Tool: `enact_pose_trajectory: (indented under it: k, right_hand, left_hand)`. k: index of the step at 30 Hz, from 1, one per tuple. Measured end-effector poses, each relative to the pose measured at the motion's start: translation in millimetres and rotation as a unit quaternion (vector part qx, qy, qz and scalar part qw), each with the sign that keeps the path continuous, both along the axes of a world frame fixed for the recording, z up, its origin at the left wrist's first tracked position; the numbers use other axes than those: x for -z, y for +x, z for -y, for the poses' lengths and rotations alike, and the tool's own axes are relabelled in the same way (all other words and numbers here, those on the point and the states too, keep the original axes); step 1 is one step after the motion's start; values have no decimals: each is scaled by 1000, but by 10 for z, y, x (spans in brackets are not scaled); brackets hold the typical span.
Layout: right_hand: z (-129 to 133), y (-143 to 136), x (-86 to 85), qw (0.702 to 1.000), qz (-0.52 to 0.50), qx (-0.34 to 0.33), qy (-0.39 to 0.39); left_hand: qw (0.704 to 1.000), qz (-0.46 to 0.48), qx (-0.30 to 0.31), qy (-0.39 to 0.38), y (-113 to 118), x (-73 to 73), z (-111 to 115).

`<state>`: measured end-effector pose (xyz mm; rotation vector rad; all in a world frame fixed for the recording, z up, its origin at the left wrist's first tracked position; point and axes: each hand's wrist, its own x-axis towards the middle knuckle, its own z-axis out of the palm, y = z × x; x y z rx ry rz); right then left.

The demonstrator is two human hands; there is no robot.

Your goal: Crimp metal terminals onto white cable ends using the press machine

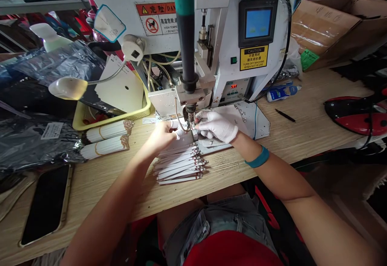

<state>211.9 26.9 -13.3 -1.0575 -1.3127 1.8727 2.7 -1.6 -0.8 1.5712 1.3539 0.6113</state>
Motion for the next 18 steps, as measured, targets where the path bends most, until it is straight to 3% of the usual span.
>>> enact_pose_trajectory:
  k: [4, 7, 11, 14, 16, 18]
  right_hand:
    - [-93, 205, -56, 982, 120, 26, 145]
    - [-176, 349, -43, 923, 262, 29, 281]
    - [-197, 368, -6, 847, 383, -18, 368]
    - [-169, 305, -6, 820, 400, -57, 405]
    - [-158, 267, -3, 806, 411, -72, 419]
    - [-159, 244, 11, 789, 436, -66, 428]
  left_hand:
    - [999, -31, 40, -3, -125, -72, 49]
    - [987, -124, 97, -33, -194, -132, 120]
    - [967, -196, 163, -20, -174, -143, 164]
    - [954, -272, 82, 96, -119, -57, 117]
    - [922, -331, 28, 199, -81, 31, 74]
    - [891, -374, 24, 258, -40, 108, 51]
